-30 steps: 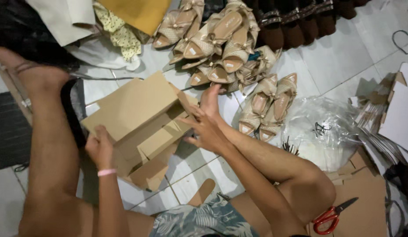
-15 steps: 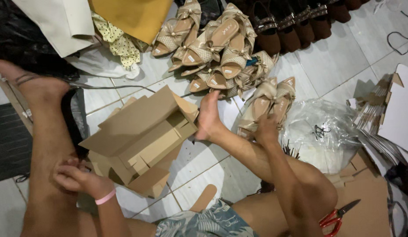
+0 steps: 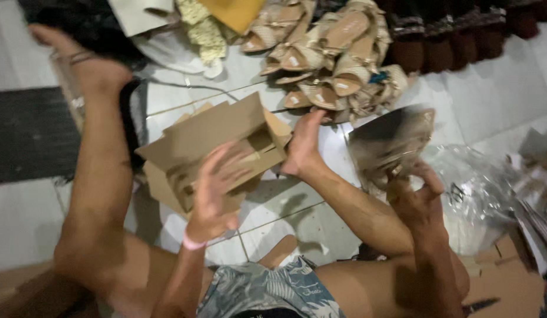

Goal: The person assembles flat cardboard shoe boxes and places pairs of beige woven sandals into them. The person folds the box flaps, inserts the shoes, and closes the boxes, stacking the finished packages on the floor.

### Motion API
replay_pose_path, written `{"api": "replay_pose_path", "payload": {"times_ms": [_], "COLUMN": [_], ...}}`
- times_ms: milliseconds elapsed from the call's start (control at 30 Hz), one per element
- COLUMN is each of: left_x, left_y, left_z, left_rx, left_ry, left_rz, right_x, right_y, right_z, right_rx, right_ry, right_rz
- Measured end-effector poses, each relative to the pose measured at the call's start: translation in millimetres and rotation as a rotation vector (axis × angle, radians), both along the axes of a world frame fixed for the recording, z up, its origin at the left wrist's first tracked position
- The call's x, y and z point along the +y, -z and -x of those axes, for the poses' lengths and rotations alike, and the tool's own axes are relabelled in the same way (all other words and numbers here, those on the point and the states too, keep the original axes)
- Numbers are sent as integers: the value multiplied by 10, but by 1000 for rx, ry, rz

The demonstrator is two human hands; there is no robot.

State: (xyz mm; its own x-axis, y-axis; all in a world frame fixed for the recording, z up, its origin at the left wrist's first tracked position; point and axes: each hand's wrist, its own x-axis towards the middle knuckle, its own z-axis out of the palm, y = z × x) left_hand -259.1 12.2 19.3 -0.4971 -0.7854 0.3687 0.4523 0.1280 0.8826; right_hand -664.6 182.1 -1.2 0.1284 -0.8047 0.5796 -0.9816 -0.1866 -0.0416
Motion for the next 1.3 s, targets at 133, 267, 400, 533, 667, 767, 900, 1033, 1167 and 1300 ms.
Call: {"api": "replay_pose_path", "payload": {"times_ms": [133, 267, 400, 533, 667, 767, 900, 1033, 1167, 1300], "left_x": [42, 298, 655, 794, 689, 528, 332, 227, 167, 139], "left_y": [-35, 351, 721, 800, 700, 654, 658, 638, 563, 486], "left_z": [78, -89, -199, -264, -384, -430, -403, -372, -431, -487], "left_rx": [-261, -478, -565, -379, -253, -216, -174, -110, -140, -158], "left_ry": [246, 210, 227, 238, 121, 186, 170, 188, 170, 182], "left_rz": [76, -143, -390, -823, -306, -399, -290, -296, -185, -190], "right_x": [-205, -260, -255, -337, -383, -360, -297, -272, -297, -289], "right_y": [-326, -352, -143, 128, 142, 73, -14, -146, -227, -217], "right_z": [-635, -991, -882, -793, -670, -566, -536, -541, -530, -507], "right_rx": [-225, -242, -246, -404, -595, -464, -445, -443, -448, -425], "right_ry": [-281, -195, -238, -245, -5, -76, -24, -33, -84, -79], "right_rz": [-309, -666, -798, -618, -677, -483, -230, -107, -43, -10]}}
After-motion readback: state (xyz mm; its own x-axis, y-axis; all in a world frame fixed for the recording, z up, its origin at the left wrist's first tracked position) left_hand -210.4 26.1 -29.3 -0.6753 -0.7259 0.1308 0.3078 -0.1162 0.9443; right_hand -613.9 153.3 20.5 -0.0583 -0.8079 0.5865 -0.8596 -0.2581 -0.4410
